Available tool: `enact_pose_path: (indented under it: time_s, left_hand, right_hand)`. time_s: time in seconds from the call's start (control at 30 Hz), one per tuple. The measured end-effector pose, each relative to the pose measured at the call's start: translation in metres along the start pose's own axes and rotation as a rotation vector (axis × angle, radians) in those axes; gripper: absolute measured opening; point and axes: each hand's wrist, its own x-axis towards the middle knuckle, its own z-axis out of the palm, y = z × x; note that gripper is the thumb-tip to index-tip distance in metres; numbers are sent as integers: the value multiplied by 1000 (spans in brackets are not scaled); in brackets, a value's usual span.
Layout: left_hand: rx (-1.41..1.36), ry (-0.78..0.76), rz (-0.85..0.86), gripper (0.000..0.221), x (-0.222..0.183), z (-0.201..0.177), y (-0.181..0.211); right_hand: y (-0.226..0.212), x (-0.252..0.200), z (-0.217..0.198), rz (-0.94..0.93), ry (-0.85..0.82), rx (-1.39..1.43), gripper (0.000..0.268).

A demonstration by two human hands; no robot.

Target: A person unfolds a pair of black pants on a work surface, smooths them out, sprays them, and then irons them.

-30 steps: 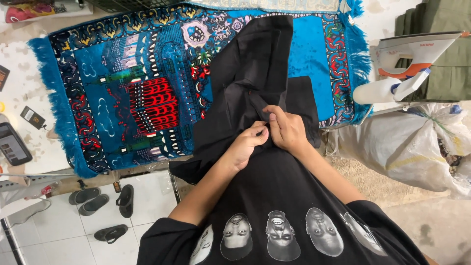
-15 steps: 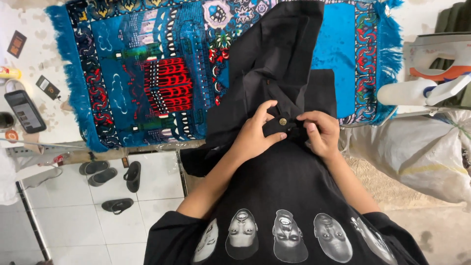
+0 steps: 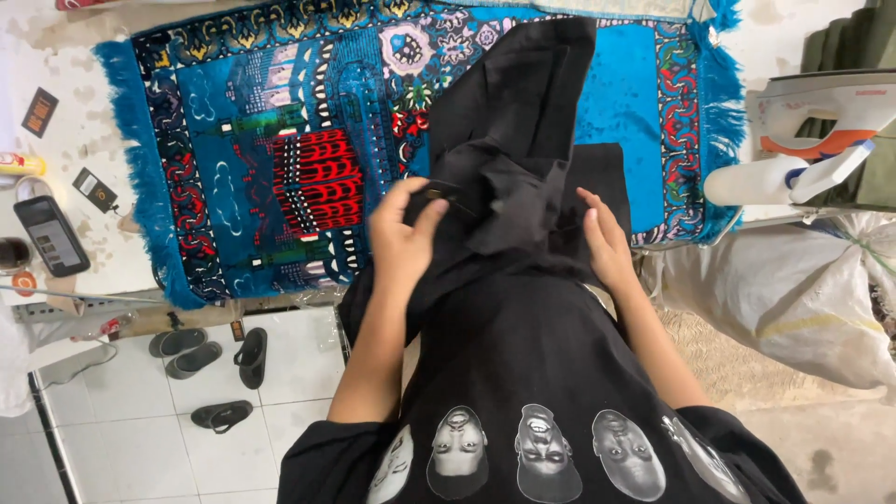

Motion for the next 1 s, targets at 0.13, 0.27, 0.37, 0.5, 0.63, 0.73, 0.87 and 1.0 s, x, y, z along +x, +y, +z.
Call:
enact_pose_path:
  time_s: [0.13,0.27,0.37,0.5,0.63,0.73,0.87,1.0]
  left_hand:
    - [10,156,-16,31,12,-67,-51]
    - [-39,445,-224,28,2,-110,-101]
    - [-72,532,-406,26,-9,-117,-123]
    - [104,322,-743,66,-36,-115,-177]
    - [116,120,-937,85,-63,-81,-102]
    - [211,0,-1085,119,-86,-86,-128]
    - [193,12,-995,99,-83,-90,-125]
    - [-65,324,-650,88,-19,-108,-86]
  right_hand:
    - [23,3,3,-93,44,-230,44]
    - [71,3,0,-117,140,-606,57]
    - [82,0,-4,-43,203,-822,72]
    - [124,3,-5,204,209,-897,87]
    - [190,5,-15,310,196,-947,91]
    - [243,13,-31,308,201,-848,50]
    - [204,32,-50,235,180,-491,20]
    - [133,66,-64,140,266,-95,10]
